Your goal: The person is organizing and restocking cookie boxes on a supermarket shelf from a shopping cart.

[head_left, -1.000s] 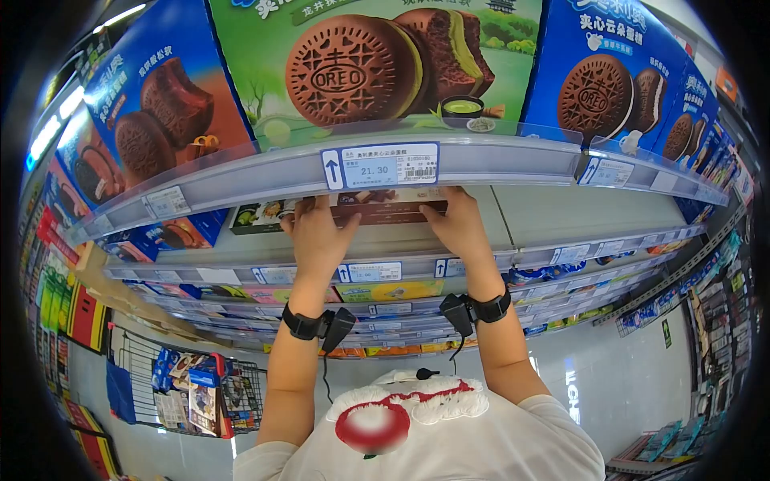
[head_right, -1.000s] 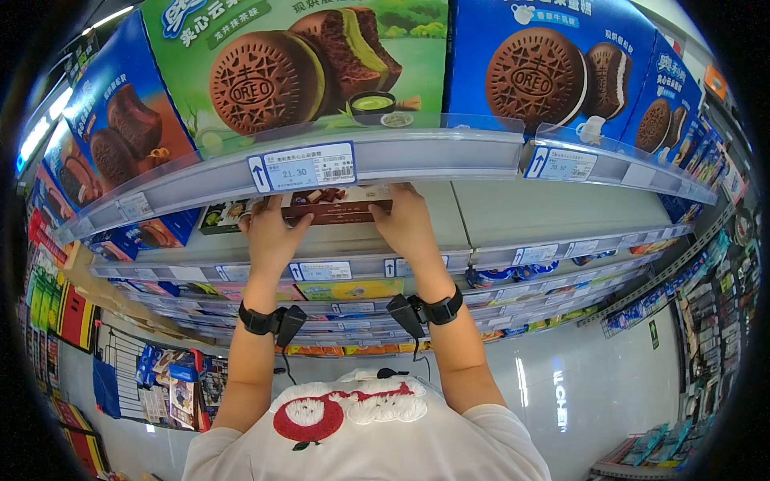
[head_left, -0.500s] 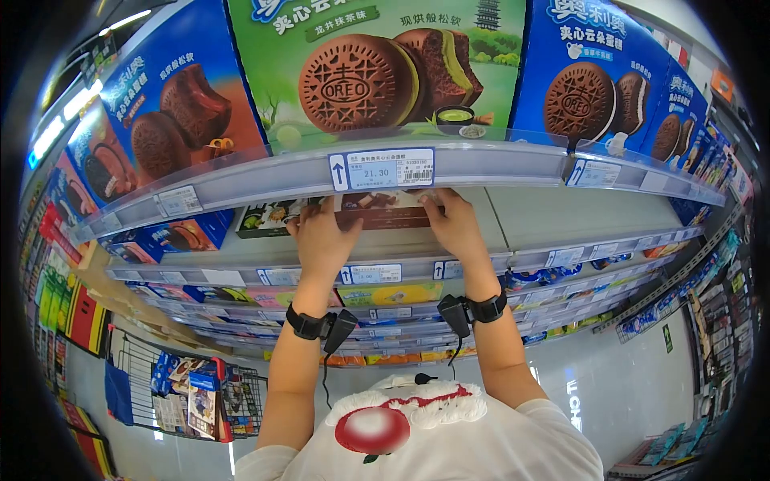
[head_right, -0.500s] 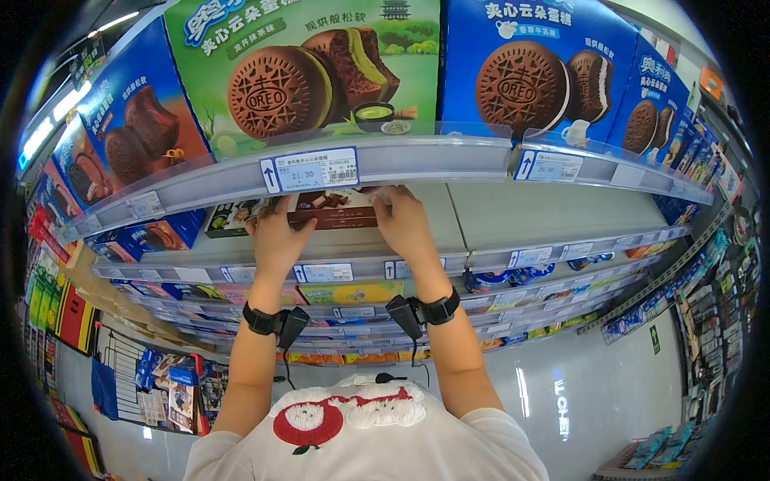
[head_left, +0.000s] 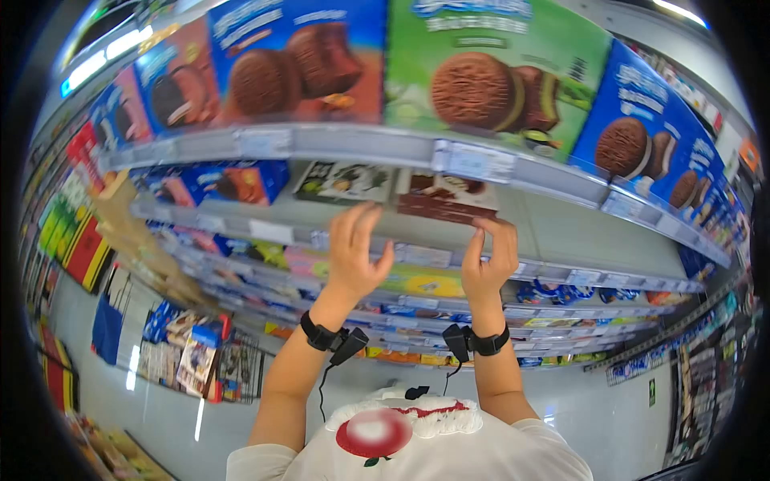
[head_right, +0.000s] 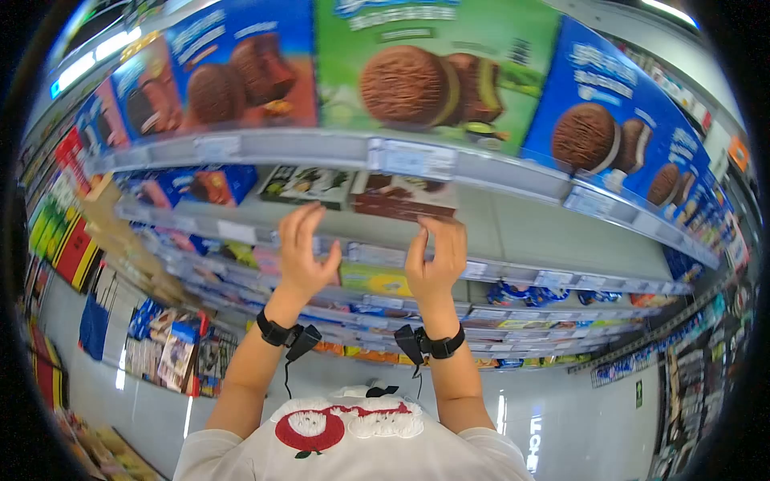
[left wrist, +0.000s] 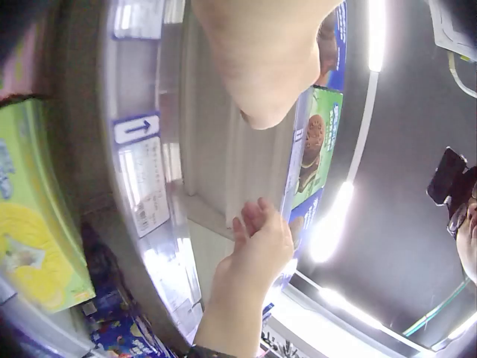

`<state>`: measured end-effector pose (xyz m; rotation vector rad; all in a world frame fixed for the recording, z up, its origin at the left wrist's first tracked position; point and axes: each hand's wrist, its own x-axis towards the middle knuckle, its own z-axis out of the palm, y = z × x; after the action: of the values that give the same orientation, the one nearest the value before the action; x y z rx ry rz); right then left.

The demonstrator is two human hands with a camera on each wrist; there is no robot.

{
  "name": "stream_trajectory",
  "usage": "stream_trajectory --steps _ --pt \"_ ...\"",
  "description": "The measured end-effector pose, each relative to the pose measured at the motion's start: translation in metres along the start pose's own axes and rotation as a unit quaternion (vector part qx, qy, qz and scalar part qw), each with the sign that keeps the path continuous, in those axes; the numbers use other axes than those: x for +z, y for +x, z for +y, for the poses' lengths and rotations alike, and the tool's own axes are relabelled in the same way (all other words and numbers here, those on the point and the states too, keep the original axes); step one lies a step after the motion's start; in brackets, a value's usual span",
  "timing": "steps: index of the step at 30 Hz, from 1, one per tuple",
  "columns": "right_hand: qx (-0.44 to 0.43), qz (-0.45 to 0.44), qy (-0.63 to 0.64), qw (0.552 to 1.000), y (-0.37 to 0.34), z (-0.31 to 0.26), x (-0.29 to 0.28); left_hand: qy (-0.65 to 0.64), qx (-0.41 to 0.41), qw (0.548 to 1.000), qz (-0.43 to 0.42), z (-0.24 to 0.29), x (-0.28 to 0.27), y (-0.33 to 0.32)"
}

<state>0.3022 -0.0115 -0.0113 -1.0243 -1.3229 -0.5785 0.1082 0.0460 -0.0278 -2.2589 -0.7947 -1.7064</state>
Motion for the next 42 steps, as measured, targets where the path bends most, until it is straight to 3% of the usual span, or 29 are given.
stream_trajectory --steps 3,4,8,10,13,14,18,21,23,25,28,32,35,36,39,40,41,42 --pt "0.068 -0.061 0.138 0.986 -0.032 -0.057 0.028 0.037 -0.036 0.998 -0.040 -0.013 -0.049 -0.064" --pt "0.054 -0.076 0.176 0.980 -0.043 -0.077 0.041 0.056 -0.057 0.995 -0.058 -0.018 -0.073 -0.089" --pt "0.129 -0.236 0.303 0.914 -0.099 -0.181 0.085 0.140 -0.169 0.968 -0.118 -0.009 -0.200 -0.166" --pt "0.130 -0.313 0.367 0.866 -0.125 -0.236 0.103 0.181 -0.223 0.948 -0.135 -0.002 -0.261 -0.196" --pt "0.222 -0.456 0.483 0.714 -0.155 -0.316 0.117 0.242 -0.300 0.912 -0.140 0.018 -0.337 -0.235" --pt "0.230 -0.497 0.483 0.684 -0.167 -0.336 0.122 0.261 -0.321 0.899 -0.143 0.024 -0.356 -0.248" --pt "0.194 -0.579 0.513 0.603 -0.221 -0.393 0.146 0.294 -0.421 0.832 -0.211 0.042 -0.410 -0.290" --pt "0.202 -0.652 0.528 0.505 -0.249 -0.412 0.163 0.290 -0.468 0.800 -0.240 0.034 -0.424 -0.315" --pt "0.198 -0.690 0.504 0.480 -0.267 -0.414 0.183 0.275 -0.494 0.783 -0.258 0.024 -0.428 -0.330" --pt "0.219 -0.713 0.485 0.456 -0.292 -0.415 0.211 0.255 -0.513 0.771 -0.279 0.009 -0.431 -0.340" --pt "0.215 -0.735 0.455 0.455 -0.311 -0.421 0.258 0.216 -0.543 0.761 -0.283 -0.025 -0.441 -0.353" --pt "0.303 -0.725 0.448 0.427 -0.330 -0.444 0.318 0.201 -0.577 0.743 -0.273 -0.080 -0.465 -0.362" --pt "0.307 -0.732 0.423 0.438 -0.378 -0.454 0.371 0.194 -0.588 0.746 -0.244 -0.126 -0.486 -0.365" --pt "0.262 -0.746 0.396 0.468 -0.383 -0.456 0.382 0.196 -0.596 0.743 -0.234 -0.141 -0.492 -0.368" --pt "0.284 -0.737 0.365 0.492 -0.394 -0.464 0.402 0.182 -0.616 0.741 -0.195 -0.168 -0.504 -0.372" --pt "0.327 -0.747 0.349 0.463 -0.390 -0.466 0.406 0.176 -0.619 0.745 -0.178 -0.183 -0.508 -0.370" --pt "0.318 -0.732 0.348 0.493 -0.397 -0.467 0.412 0.177 -0.620 0.745 -0.170 -0.199 -0.513 -0.373" --pt "0.327 -0.730 0.345 0.491 -0.403 -0.466 0.422 0.177 -0.623 0.744 -0.164 -0.214 -0.519 -0.374"
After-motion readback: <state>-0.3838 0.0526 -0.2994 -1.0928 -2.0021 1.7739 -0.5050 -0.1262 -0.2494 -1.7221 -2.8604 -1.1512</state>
